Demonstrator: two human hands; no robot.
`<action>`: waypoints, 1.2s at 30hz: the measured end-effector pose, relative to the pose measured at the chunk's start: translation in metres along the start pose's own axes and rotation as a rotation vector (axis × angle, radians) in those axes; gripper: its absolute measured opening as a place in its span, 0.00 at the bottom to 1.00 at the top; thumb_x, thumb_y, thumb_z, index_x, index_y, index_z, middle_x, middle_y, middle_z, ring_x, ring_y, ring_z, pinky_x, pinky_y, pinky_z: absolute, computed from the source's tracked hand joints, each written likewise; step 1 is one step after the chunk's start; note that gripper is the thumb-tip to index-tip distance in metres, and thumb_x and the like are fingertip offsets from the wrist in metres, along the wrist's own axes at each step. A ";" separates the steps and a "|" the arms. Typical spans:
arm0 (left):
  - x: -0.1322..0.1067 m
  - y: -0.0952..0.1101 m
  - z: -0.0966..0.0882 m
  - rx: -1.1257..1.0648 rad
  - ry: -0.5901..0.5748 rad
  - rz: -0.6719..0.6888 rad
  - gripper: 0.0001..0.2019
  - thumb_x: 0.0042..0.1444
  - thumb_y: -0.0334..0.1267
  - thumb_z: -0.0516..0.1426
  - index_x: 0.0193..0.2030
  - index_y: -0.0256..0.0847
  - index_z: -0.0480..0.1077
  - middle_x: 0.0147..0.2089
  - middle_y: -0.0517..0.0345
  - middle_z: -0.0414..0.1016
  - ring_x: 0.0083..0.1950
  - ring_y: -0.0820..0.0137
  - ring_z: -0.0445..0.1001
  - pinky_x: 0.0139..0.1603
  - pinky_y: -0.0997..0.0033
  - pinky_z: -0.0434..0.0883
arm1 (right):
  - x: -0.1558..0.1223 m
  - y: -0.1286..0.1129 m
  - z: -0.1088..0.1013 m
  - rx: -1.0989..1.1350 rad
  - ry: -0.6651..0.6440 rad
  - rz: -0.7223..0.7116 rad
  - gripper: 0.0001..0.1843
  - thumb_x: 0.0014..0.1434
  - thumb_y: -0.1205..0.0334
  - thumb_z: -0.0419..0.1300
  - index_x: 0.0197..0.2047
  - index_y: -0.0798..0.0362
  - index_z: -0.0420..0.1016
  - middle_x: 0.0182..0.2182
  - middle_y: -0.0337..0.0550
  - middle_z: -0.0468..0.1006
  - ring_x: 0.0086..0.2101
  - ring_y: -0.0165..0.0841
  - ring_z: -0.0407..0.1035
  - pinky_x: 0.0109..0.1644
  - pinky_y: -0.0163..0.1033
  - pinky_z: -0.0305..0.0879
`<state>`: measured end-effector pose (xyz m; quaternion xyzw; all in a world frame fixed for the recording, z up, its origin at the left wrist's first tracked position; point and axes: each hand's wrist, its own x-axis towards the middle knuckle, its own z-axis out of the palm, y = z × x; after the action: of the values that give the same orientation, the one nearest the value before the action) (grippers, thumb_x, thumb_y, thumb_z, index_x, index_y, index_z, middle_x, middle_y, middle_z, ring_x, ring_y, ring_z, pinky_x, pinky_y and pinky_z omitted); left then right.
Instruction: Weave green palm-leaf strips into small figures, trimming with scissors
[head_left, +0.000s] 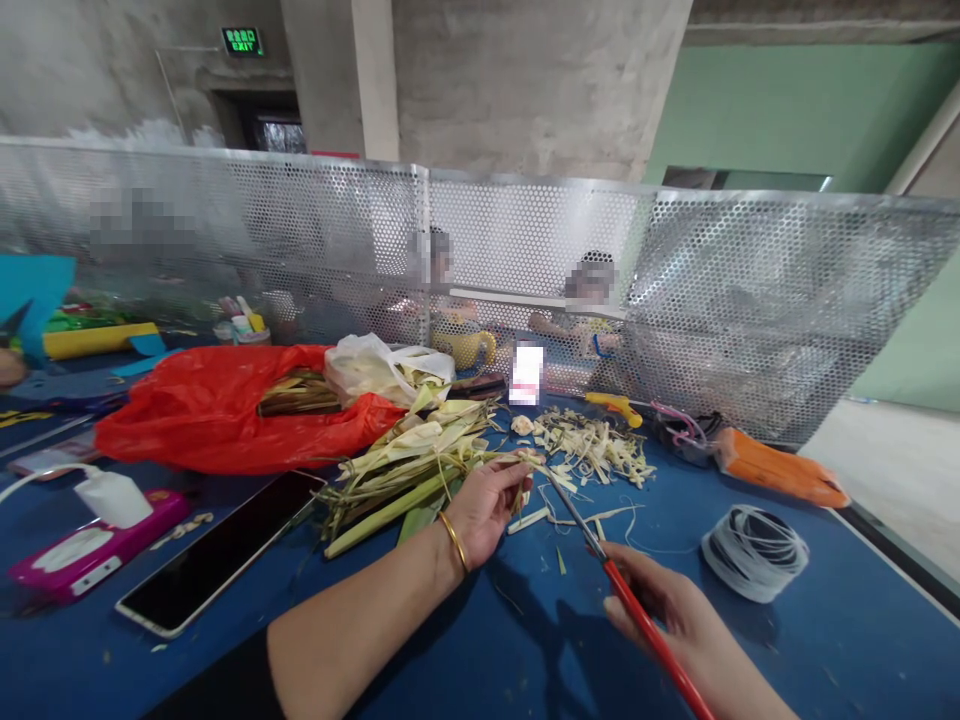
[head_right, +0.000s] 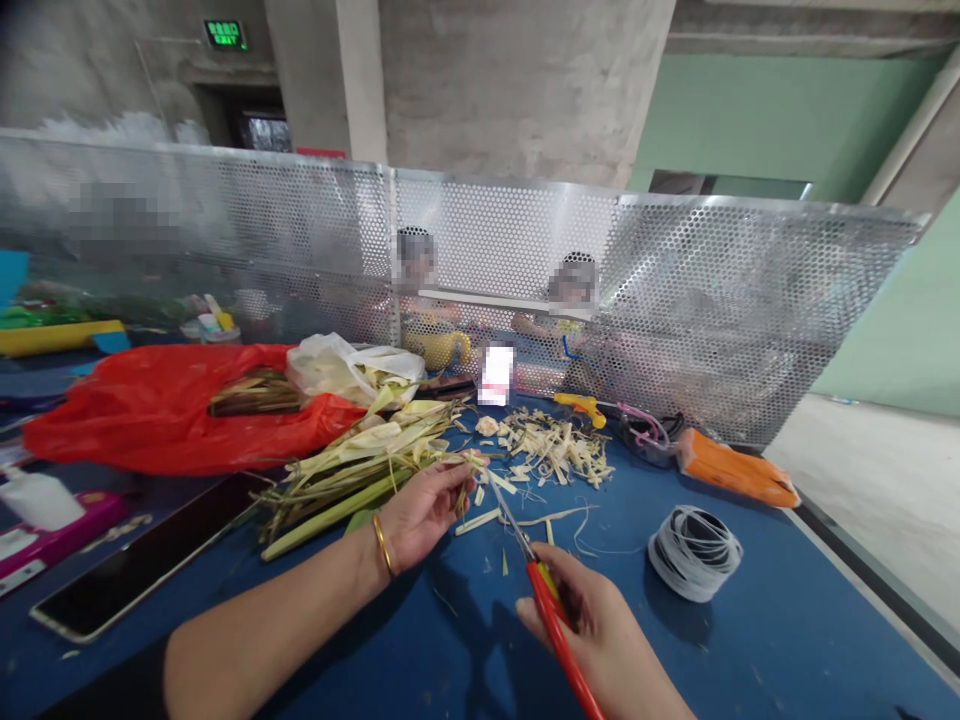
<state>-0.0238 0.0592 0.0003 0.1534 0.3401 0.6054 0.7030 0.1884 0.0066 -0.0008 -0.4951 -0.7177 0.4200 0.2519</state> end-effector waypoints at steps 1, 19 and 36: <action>0.001 0.000 -0.001 0.008 -0.005 0.002 0.05 0.52 0.22 0.59 0.30 0.33 0.74 0.25 0.60 0.73 0.24 0.80 0.70 0.24 0.85 0.66 | 0.000 0.000 0.000 -0.001 -0.006 0.004 0.32 0.53 0.48 0.62 0.58 0.58 0.70 0.34 0.42 0.75 0.35 0.37 0.68 0.39 0.35 0.65; 0.002 -0.002 -0.003 0.003 -0.012 0.000 0.05 0.50 0.21 0.61 0.30 0.32 0.75 0.28 0.58 0.76 0.24 0.81 0.71 0.24 0.85 0.67 | 0.004 0.001 -0.002 0.031 -0.072 -0.013 0.22 0.55 0.49 0.60 0.50 0.53 0.76 0.29 0.37 0.71 0.29 0.31 0.60 0.31 0.32 0.58; -0.004 0.000 0.001 -0.027 -0.012 -0.008 0.07 0.52 0.19 0.57 0.34 0.31 0.73 0.30 0.53 0.77 0.30 0.74 0.76 0.30 0.80 0.72 | 0.008 0.024 -0.004 -0.791 0.146 -0.127 0.20 0.58 0.58 0.54 0.53 0.52 0.68 0.42 0.49 0.80 0.38 0.43 0.76 0.37 0.39 0.68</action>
<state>-0.0235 0.0558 0.0026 0.1461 0.3281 0.6061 0.7097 0.2004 0.0196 -0.0196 -0.5371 -0.8332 0.0586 0.1177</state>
